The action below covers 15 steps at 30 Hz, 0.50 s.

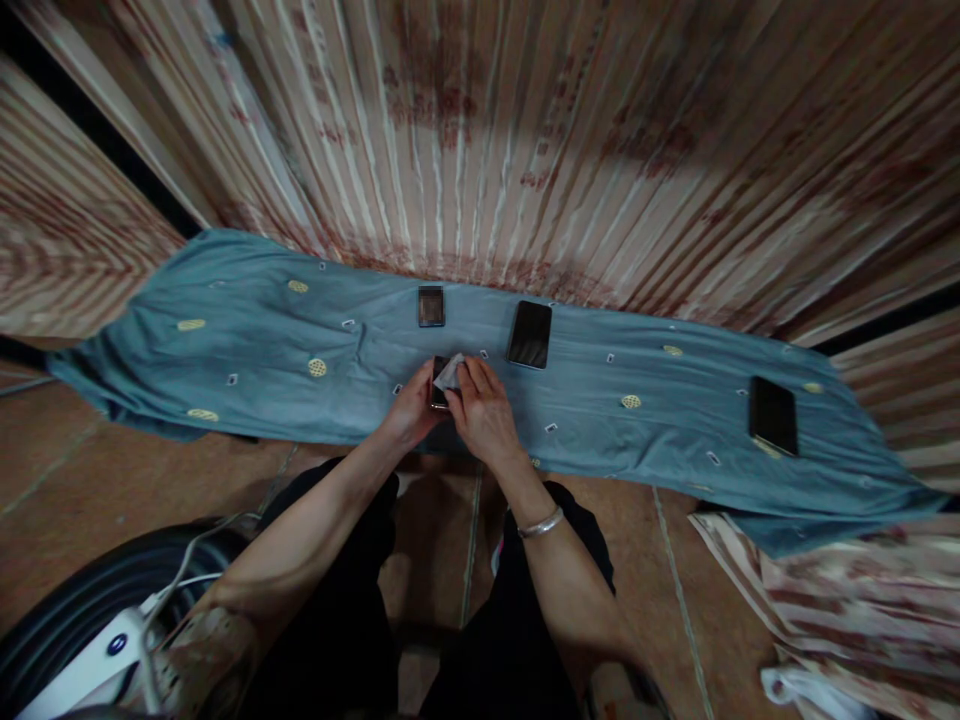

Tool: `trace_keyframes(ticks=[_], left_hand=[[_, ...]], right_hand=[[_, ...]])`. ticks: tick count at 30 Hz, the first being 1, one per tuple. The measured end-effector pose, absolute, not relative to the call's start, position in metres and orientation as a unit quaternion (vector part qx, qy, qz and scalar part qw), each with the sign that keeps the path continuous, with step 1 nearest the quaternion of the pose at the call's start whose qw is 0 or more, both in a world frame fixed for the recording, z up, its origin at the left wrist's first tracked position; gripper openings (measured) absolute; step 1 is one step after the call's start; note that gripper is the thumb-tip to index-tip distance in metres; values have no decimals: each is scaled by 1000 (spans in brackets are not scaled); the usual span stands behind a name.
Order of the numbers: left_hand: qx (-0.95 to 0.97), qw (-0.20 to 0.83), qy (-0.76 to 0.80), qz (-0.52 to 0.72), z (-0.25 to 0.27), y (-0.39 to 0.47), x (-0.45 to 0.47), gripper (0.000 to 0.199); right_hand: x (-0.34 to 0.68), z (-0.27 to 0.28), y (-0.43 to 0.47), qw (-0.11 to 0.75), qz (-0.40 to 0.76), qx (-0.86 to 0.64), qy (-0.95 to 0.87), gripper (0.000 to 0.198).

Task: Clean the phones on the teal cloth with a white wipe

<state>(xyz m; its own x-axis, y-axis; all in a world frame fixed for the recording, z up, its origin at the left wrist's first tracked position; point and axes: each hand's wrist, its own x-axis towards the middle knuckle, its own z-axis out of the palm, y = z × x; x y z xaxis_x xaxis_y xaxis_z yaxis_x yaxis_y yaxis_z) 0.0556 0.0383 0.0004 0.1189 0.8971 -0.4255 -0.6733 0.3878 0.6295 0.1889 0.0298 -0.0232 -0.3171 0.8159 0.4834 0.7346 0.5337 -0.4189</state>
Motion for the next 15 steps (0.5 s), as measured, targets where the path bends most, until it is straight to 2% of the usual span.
trace_keyframes(ticks=[7, 12, 15], left_hand=[[109, 755, 376, 526, 7, 37, 60, 47], [75, 730, 385, 559, 4, 40, 64, 39], [85, 735, 385, 552, 5, 40, 63, 43]], right_hand=[[186, -23, 30, 336, 49, -488, -804, 46], [174, -20, 20, 335, 41, -453, -825, 47], [172, -20, 20, 331, 39, -463, -822, 48]])
